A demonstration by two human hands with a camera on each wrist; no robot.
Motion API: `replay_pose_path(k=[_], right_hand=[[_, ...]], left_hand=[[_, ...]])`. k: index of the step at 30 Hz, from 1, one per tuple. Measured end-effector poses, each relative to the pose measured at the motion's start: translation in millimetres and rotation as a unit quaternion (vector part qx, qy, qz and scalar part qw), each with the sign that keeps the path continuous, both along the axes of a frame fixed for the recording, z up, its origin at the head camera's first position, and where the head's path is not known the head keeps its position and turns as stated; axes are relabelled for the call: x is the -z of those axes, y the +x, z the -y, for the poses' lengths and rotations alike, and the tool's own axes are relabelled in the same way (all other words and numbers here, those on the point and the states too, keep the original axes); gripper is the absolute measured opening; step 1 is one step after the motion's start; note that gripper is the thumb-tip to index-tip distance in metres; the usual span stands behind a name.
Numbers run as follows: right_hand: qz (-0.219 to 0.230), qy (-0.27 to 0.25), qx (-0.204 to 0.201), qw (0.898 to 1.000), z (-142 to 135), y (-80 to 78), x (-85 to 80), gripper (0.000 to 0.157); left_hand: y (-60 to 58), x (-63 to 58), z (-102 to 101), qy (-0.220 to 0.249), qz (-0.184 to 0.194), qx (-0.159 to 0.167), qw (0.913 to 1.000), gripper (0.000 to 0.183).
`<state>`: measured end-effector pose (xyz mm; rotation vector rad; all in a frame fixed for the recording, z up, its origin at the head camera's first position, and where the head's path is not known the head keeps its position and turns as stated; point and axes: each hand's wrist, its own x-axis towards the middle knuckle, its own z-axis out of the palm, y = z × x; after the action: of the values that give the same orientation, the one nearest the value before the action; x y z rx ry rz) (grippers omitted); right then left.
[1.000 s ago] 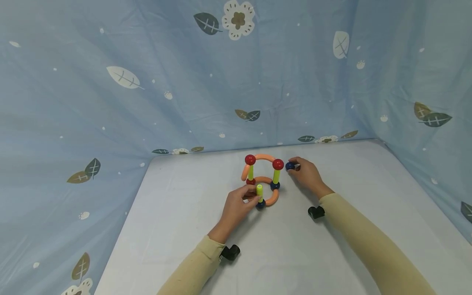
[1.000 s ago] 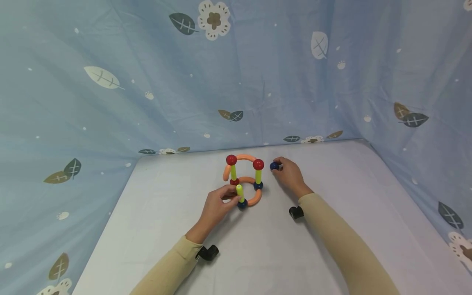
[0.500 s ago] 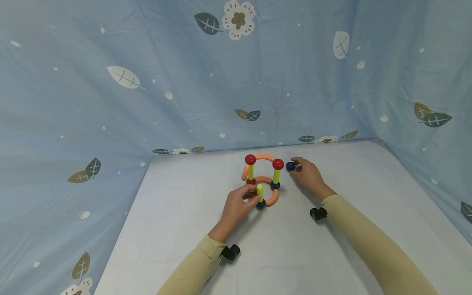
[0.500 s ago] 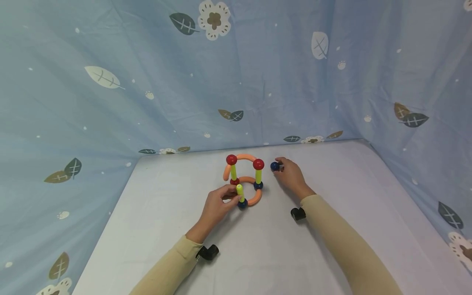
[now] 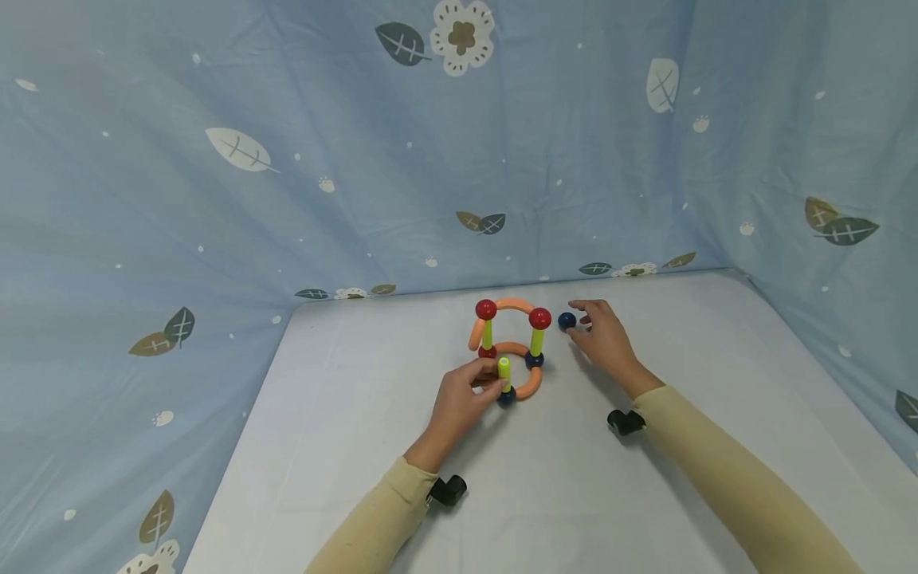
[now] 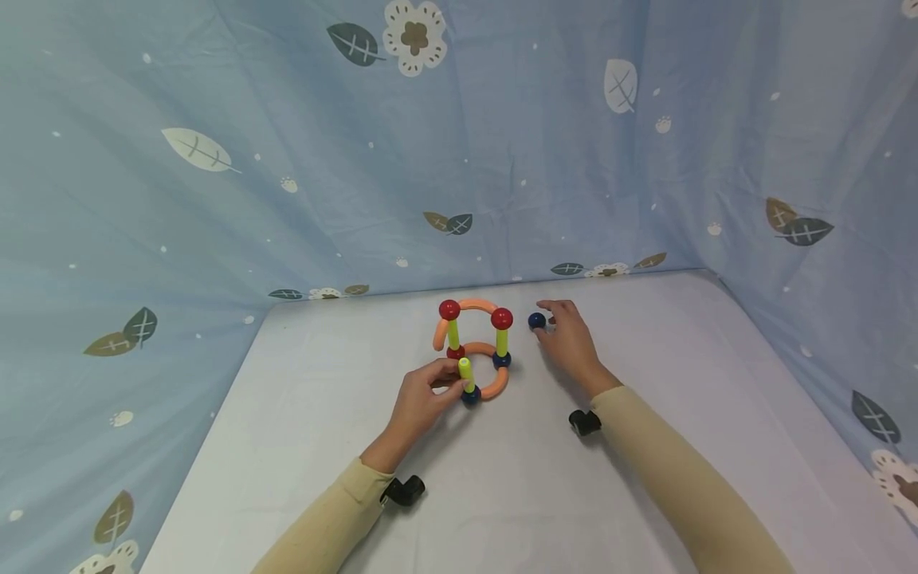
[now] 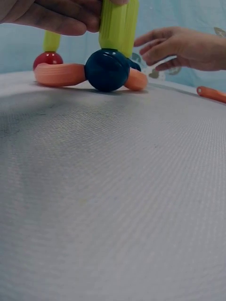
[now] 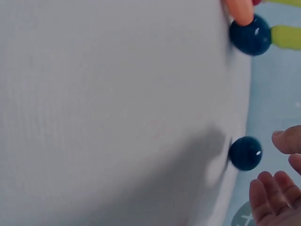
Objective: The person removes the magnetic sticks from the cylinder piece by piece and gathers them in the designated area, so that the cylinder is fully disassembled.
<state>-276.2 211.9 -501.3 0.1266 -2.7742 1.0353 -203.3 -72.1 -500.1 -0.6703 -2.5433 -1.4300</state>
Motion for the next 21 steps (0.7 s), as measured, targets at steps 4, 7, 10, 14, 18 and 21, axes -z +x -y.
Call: replay_pose_path(k=[4, 7, 10, 14, 18, 21], right_hand=[[-0.013, -0.006, -0.006, 1.000, 3.7, 6.9, -7.7, 0.052], [-0.024, -0.013, -0.018, 0.999, 7.0, 13.2, -13.4, 0.051], [-0.044, -0.025, -0.037, 0.998, 9.3, 19.9, -18.7, 0.050], [-0.071, -0.054, -0.071, 0.994, 11.9, 28.2, -25.5, 0.047], [-0.088, -0.085, -0.100, 0.987, 15.3, 35.8, -32.4, 0.041], [-0.100, -0.109, -0.123, 0.981, 19.1, 40.0, -37.4, 0.039]], left_hand=[[0.4, -0.5, 0.0, 0.001, 0.001, 0.000, 1.0000, 0.021], [0.0, -0.3, 0.1, 0.000, 0.003, 0.000, 1.0000, 0.021], [-0.3, -0.1, 0.1, -0.003, 0.002, 0.000, 1.0000, 0.022], [0.2, -0.4, 0.3, -0.003, -0.001, 0.001, 1.0000, 0.022], [0.5, -0.5, 0.4, -0.001, 0.000, 0.001, 1.0000, 0.022], [0.5, -0.5, 0.1, -0.001, 0.002, 0.000, 1.0000, 0.022]])
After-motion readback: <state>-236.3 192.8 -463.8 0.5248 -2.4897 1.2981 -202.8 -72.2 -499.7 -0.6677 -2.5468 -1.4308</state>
